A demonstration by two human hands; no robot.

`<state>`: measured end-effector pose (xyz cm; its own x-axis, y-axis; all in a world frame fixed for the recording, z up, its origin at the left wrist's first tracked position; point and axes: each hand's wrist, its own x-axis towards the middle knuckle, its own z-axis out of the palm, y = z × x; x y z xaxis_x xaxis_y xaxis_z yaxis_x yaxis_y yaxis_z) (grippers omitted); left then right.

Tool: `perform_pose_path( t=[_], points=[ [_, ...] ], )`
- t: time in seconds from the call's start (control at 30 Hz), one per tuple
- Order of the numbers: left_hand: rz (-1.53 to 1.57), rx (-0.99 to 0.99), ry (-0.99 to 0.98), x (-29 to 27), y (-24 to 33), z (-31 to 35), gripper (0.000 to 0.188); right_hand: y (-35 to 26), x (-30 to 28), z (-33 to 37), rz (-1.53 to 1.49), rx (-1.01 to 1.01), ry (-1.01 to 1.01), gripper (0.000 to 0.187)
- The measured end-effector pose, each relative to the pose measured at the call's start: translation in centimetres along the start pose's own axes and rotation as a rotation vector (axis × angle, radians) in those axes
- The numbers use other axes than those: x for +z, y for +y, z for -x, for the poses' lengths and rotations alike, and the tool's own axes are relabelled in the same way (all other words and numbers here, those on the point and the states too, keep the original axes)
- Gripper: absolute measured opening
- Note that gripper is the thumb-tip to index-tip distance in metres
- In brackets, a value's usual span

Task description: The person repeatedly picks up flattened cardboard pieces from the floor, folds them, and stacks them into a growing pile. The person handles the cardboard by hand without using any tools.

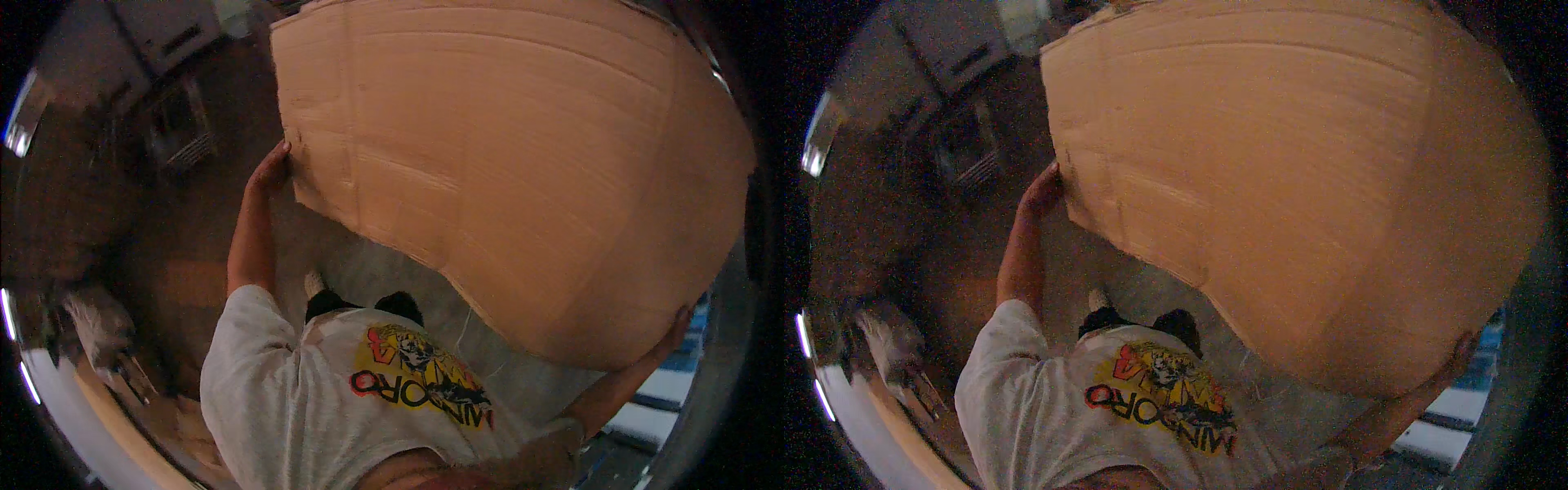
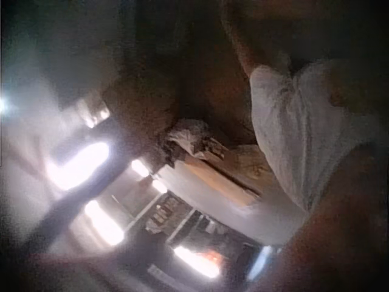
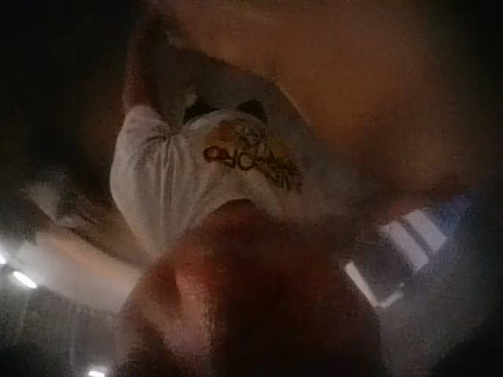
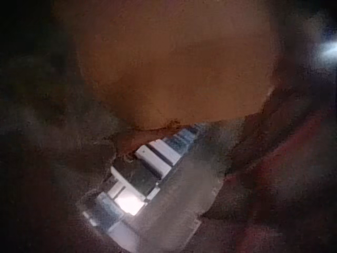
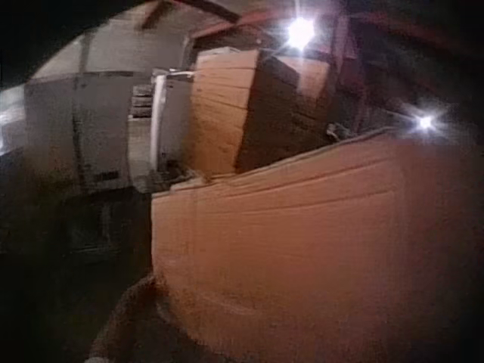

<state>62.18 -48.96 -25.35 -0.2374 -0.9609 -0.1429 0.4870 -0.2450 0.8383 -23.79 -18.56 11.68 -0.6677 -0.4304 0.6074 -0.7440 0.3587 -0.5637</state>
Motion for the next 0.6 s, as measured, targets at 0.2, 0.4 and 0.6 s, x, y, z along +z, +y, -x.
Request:
perform_pose_path(
  t=[0.2,0.4,0.6],
  points=[
    [-0.309,-0.393,-0.301,17.7,-3.7,-23.5,0.06,8.2,5.6,-3.3,0.111,0.234,-0.011,0.045],
    [-0.76,-0.234,-0.128,29.2,-13.7,-35.1,0.05,-0.9,22.8,-8.2,0.045,0.187,-0.309,0.045],
    [-1.237,-0.018,0.147,34.1,-8.1,-36.1,0.048,-21.3,41.0,-8.7,-0.222,-0.076,-0.741,0.048]
  ],
)
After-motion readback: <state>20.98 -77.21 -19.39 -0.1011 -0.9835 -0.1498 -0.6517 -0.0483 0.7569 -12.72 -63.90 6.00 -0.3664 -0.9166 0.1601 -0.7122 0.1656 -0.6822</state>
